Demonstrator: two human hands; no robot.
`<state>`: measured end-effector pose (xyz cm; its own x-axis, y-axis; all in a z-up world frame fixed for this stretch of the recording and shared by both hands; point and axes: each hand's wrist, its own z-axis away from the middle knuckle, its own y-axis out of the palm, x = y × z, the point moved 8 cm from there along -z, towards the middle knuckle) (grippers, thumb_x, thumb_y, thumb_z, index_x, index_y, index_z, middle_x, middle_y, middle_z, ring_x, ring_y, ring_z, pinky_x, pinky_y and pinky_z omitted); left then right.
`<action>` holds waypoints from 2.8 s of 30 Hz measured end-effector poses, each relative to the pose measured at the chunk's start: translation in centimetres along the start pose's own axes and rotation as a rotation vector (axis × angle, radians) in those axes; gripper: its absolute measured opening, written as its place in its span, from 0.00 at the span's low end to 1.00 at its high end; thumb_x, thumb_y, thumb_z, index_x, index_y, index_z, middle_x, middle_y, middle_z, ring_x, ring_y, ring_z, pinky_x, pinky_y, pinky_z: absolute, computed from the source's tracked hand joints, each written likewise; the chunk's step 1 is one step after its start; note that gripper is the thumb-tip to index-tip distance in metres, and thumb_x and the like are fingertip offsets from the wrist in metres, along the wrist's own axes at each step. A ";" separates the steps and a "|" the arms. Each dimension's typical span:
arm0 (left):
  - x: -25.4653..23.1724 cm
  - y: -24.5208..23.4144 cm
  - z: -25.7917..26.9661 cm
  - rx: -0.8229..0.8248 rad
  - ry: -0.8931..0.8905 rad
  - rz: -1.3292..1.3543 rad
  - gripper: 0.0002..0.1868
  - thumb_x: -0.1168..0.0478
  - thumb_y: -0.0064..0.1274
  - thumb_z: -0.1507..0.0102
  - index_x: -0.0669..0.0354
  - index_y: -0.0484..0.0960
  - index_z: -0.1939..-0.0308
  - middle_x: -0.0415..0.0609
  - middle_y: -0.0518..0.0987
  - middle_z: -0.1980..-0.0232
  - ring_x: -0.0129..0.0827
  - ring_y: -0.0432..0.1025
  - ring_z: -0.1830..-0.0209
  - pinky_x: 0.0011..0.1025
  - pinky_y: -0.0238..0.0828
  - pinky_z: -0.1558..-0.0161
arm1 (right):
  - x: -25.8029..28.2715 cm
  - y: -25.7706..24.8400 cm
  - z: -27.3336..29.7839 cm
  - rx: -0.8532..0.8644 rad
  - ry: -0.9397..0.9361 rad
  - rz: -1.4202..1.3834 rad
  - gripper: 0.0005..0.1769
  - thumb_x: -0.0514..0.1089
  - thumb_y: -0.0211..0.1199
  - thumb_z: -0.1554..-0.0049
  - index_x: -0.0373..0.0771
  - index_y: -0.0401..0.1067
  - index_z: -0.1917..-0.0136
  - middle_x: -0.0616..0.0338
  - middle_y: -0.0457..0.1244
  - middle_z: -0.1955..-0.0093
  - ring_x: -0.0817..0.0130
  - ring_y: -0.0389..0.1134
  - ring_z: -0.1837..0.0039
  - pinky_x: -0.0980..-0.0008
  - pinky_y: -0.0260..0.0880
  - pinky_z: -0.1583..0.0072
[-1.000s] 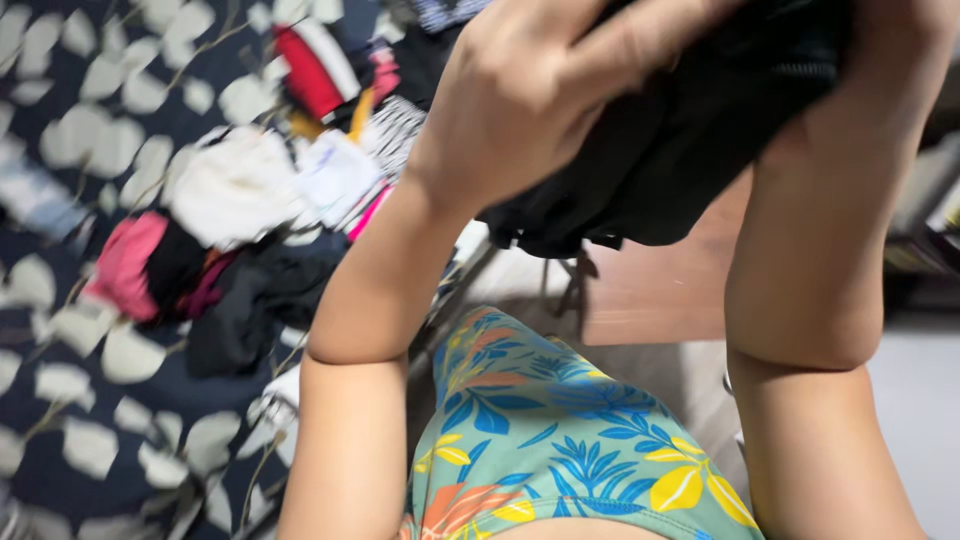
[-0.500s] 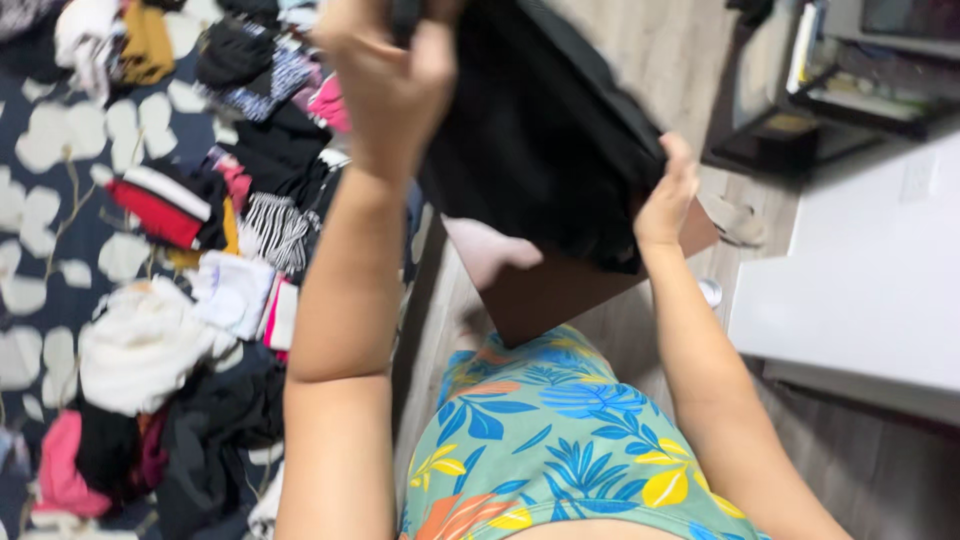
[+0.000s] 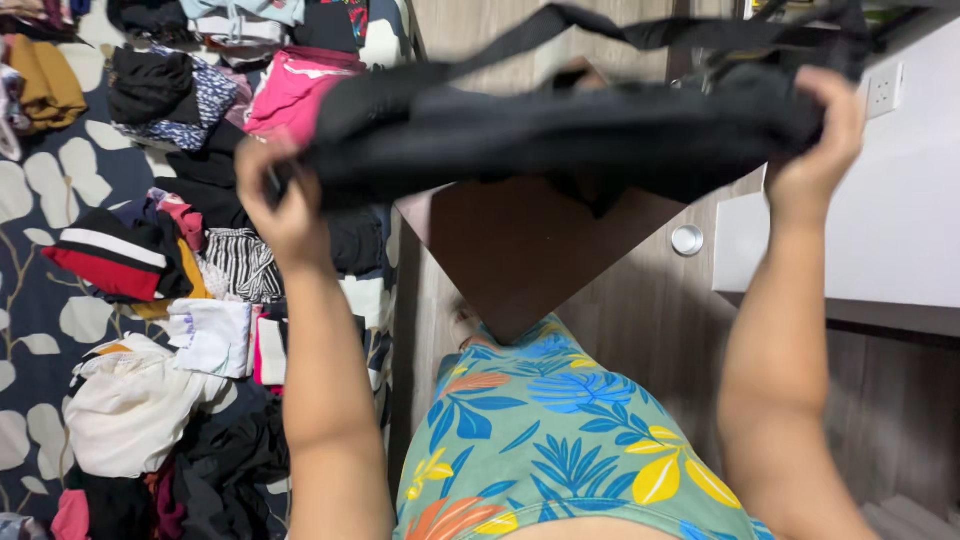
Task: The person folds a black jacket, a floral cloth, a white cloth, a striped shirt, and a black bag on a wooden table.
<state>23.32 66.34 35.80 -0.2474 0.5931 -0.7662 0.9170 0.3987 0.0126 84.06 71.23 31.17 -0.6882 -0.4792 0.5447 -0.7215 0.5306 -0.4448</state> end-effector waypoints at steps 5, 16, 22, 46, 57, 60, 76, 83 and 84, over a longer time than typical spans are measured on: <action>5.0 -4.0 16.6 0.435 -0.585 -0.226 0.23 0.71 0.66 0.51 0.61 0.83 0.52 0.46 0.81 0.48 0.33 0.74 0.45 0.30 0.68 0.39 | -3.6 1.7 16.2 0.628 0.260 0.162 0.24 0.27 0.59 0.53 0.45 0.79 0.46 0.55 0.70 0.46 0.53 0.69 0.40 0.59 0.64 0.36; 16.1 -5.9 20.8 0.449 -0.786 -0.332 0.17 0.66 0.67 0.44 0.60 0.84 0.51 0.43 0.84 0.52 0.29 0.76 0.49 0.28 0.70 0.43 | -17.6 9.0 21.5 1.060 0.327 0.359 0.19 0.42 0.72 0.55 0.51 0.80 0.48 0.56 0.70 0.48 0.54 0.67 0.39 0.43 0.45 0.32; 26.4 -7.0 21.6 0.181 -0.832 -0.652 0.38 0.55 0.73 0.45 0.63 0.73 0.35 0.60 0.78 0.43 0.41 0.74 0.44 0.34 0.71 0.39 | -12.9 14.9 12.0 0.649 0.208 0.592 0.31 0.42 0.71 0.47 0.41 0.69 0.32 0.44 0.61 0.32 0.46 0.55 0.23 0.35 0.39 0.26; 17.9 -5.1 30.1 -0.809 -0.858 0.177 0.26 0.79 0.57 0.43 0.70 0.74 0.40 0.57 0.78 0.40 0.44 0.76 0.44 0.38 0.74 0.40 | -1.8 28.3 27.9 1.097 0.351 0.210 0.44 0.57 0.65 0.44 0.59 0.54 0.18 0.41 0.36 0.14 0.36 0.36 0.16 0.34 0.38 0.24; 4.1 23.5 22.0 0.657 -0.294 -0.239 0.33 0.75 0.50 0.48 0.58 0.78 0.38 0.56 0.75 0.41 0.53 0.69 0.36 0.43 0.66 0.31 | -8.6 24.9 28.3 0.268 1.608 -1.243 0.44 0.69 0.56 0.41 0.32 0.65 0.27 0.52 0.65 0.31 0.59 0.68 0.31 0.59 0.65 0.28; 5.7 25.1 26.0 0.919 -0.340 -0.144 0.35 0.66 0.60 0.46 0.61 0.73 0.34 0.64 0.68 0.34 0.59 0.61 0.31 0.44 0.59 0.34 | -8.2 23.4 25.4 0.336 1.513 -1.321 0.45 0.65 0.67 0.44 0.32 0.65 0.26 0.52 0.65 0.29 0.60 0.67 0.29 0.60 0.63 0.27; 22.0 13.6 27.2 0.117 -1.154 0.141 0.34 0.73 0.62 0.47 0.68 0.73 0.35 0.54 0.81 0.44 0.36 0.76 0.46 0.35 0.73 0.44 | 4.1 29.1 23.6 1.244 0.741 -1.161 0.16 0.36 0.62 0.36 0.31 0.79 0.36 0.44 0.70 0.31 0.60 0.71 0.27 0.65 0.70 0.28; 22.0 -1.1 26.3 0.000 -1.106 0.311 0.31 0.72 0.61 0.40 0.64 0.70 0.32 0.50 0.79 0.40 0.35 0.75 0.42 0.33 0.71 0.37 | 0.1 31.6 15.0 0.652 -0.055 0.025 0.47 0.40 0.73 0.64 0.27 0.68 0.30 0.36 0.64 0.40 0.36 0.58 0.34 0.36 0.45 0.37; 22.0 -2.4 25.9 0.024 -1.086 0.321 0.31 0.72 0.59 0.38 0.64 0.70 0.31 0.50 0.79 0.38 0.34 0.75 0.40 0.33 0.70 0.36 | 0.1 31.7 14.9 0.656 -0.059 0.025 0.47 0.40 0.73 0.64 0.27 0.68 0.30 0.36 0.64 0.40 0.36 0.58 0.34 0.36 0.45 0.37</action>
<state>23.76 60.31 2.28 0.3923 -0.2608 -0.8821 0.8979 0.3167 0.3057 59.99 77.56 6.54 -0.6949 -0.5196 0.4971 -0.5891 0.0148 -0.8079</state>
